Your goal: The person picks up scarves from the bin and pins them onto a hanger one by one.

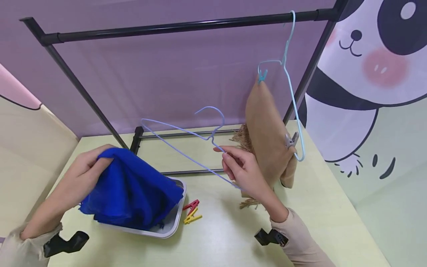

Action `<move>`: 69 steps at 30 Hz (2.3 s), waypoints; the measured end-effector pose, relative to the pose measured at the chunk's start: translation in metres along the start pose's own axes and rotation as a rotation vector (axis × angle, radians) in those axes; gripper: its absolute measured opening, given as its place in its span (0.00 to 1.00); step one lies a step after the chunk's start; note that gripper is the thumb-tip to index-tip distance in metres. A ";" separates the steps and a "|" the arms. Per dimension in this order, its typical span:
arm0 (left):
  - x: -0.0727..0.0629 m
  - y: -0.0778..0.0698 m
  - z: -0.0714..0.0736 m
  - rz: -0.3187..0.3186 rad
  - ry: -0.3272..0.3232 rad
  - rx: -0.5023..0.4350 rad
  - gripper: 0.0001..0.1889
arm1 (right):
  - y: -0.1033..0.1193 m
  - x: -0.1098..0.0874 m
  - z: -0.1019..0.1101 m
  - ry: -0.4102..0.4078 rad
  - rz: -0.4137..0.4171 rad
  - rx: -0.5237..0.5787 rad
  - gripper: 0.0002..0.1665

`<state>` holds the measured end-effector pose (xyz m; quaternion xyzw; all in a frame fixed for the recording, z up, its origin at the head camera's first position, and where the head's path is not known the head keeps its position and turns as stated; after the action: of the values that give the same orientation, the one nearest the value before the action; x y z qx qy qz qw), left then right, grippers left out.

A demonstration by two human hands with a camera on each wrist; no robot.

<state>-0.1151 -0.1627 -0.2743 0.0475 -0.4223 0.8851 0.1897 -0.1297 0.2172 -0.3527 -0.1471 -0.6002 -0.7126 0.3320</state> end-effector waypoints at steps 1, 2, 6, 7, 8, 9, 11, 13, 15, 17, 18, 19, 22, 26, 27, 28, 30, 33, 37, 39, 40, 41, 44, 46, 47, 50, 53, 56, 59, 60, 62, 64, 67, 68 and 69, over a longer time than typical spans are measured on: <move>0.001 -0.006 0.004 0.004 -0.015 -0.089 0.14 | 0.000 0.000 0.000 -0.002 0.000 0.000 0.15; 0.004 -0.012 0.008 0.006 -0.026 -0.208 0.14 | 0.000 0.000 0.000 -0.004 0.001 0.000 0.16; 0.016 -0.027 0.024 -0.023 -0.020 -0.797 0.15 | 0.000 -0.001 0.001 -0.011 0.002 0.001 0.16; 0.020 -0.029 0.026 -0.023 -0.005 -0.930 0.15 | -0.001 -0.002 0.001 -0.014 0.002 -0.001 0.16; 0.023 -0.029 0.028 -0.016 0.016 -1.040 0.15 | -0.001 -0.002 0.001 -0.016 0.002 -0.004 0.16; 0.026 -0.028 0.028 0.006 0.026 -1.096 0.15 | -0.001 -0.003 0.001 -0.018 0.001 -0.007 0.16; 0.032 -0.020 0.026 0.093 0.052 -1.119 0.15 | -0.002 -0.003 0.001 -0.018 0.001 -0.007 0.16; 0.037 -0.003 0.019 0.231 0.085 -1.052 0.15 | -0.002 -0.004 0.001 -0.019 0.004 -0.002 0.16; 0.042 0.020 0.010 0.375 0.134 -0.882 0.14 | -0.002 -0.005 0.001 -0.019 0.010 -0.003 0.16; 0.046 0.047 0.001 0.467 0.203 -0.648 0.15 | -0.002 -0.006 0.001 -0.021 0.018 -0.007 0.16; 0.046 0.060 -0.003 0.493 0.226 -0.524 0.17 | -0.002 -0.006 0.001 -0.022 0.018 -0.007 0.16; 0.045 0.071 -0.007 0.507 0.236 -0.395 0.19 | -0.002 -0.006 0.001 -0.021 0.019 -0.008 0.16; 0.036 0.091 -0.011 0.487 0.222 -0.062 0.29 | -0.004 -0.005 0.001 -0.012 0.010 -0.006 0.16; 0.011 0.081 -0.013 0.416 0.129 0.255 0.42 | -0.005 -0.006 -0.001 -0.006 -0.005 -0.003 0.15; 0.003 0.074 -0.014 0.385 0.086 0.324 0.43 | -0.006 -0.007 -0.001 -0.007 -0.007 -0.007 0.15; -0.007 0.066 -0.017 0.357 0.037 0.395 0.44 | -0.006 -0.008 -0.001 -0.007 -0.010 -0.009 0.15; -0.025 0.050 -0.027 0.315 -0.063 0.522 0.43 | -0.006 -0.009 -0.002 -0.007 -0.016 -0.012 0.15; -0.045 0.040 -0.046 0.317 -0.124 0.685 0.46 | -0.007 -0.009 -0.001 -0.013 -0.015 -0.015 0.15; -0.052 0.051 -0.063 0.352 -0.134 0.755 0.45 | -0.008 -0.007 -0.004 -0.015 -0.012 0.001 0.15; -0.052 0.062 -0.062 0.357 -0.177 0.718 0.32 | -0.008 -0.006 -0.005 -0.010 -0.014 0.006 0.15; -0.052 0.066 -0.060 0.354 -0.201 0.687 0.25 | -0.009 -0.006 -0.006 -0.008 -0.017 0.008 0.15; -0.052 0.069 -0.057 0.352 -0.223 0.651 0.18 | -0.009 -0.006 -0.006 -0.008 -0.021 0.009 0.15; -0.050 0.074 -0.044 0.319 -0.284 0.510 0.09 | -0.008 -0.006 -0.006 -0.016 -0.027 0.006 0.15; -0.049 0.071 -0.034 0.302 -0.323 0.330 0.10 | -0.008 -0.006 -0.006 -0.022 -0.030 0.007 0.14; -0.048 0.069 -0.029 0.291 -0.326 0.196 0.12 | -0.008 -0.006 -0.007 -0.021 -0.030 0.008 0.15; -0.043 0.058 -0.017 0.239 -0.294 -0.348 0.13 | -0.007 -0.005 -0.006 -0.020 -0.025 0.006 0.15; -0.038 0.044 -0.006 0.182 -0.203 -0.836 0.13 | -0.006 -0.003 -0.006 -0.018 -0.015 -0.001 0.15; -0.031 0.029 0.004 0.095 -0.108 -1.134 0.14 | -0.005 -0.002 -0.007 -0.019 0.000 -0.012 0.15; -0.024 0.014 0.014 0.004 0.020 -1.351 0.16 | -0.003 0.000 -0.007 -0.016 0.009 -0.023 0.15; -0.021 0.008 0.017 -0.017 0.057 -1.378 0.17 | -0.002 0.000 -0.008 -0.015 0.011 -0.026 0.15; -0.017 -0.002 0.022 -0.043 0.125 -1.424 0.18 | 0.000 0.001 -0.008 -0.012 0.011 -0.030 0.15; -0.011 -0.013 0.024 -0.046 0.179 -1.431 0.19 | 0.000 0.001 -0.008 -0.013 0.006 -0.027 0.15; -0.001 -0.025 0.020 -0.047 0.270 -1.381 0.23 | 0.000 0.000 -0.008 -0.015 -0.012 -0.020 0.15; 0.002 -0.027 0.018 -0.058 0.315 -1.365 0.26 | -0.001 -0.001 -0.008 -0.017 -0.017 -0.016 0.15; 0.005 -0.029 0.015 -0.073 0.371 -1.346 0.27 | -0.001 -0.002 -0.008 -0.019 -0.022 -0.010 0.15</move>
<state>-0.1098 -0.1562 -0.2420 -0.2181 -0.8377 0.4174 0.2766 -0.1273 0.2098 -0.3565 -0.1489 -0.6013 -0.7178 0.3178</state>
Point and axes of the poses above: each hand's wrist, its own x-axis towards the middle knuckle, its own z-axis out of the back of the hand, y = z × x, the point moved 1 cm from there along x, towards the middle knuckle, and after that the axes turned 11 degrees about z, right-handed, at the moved point
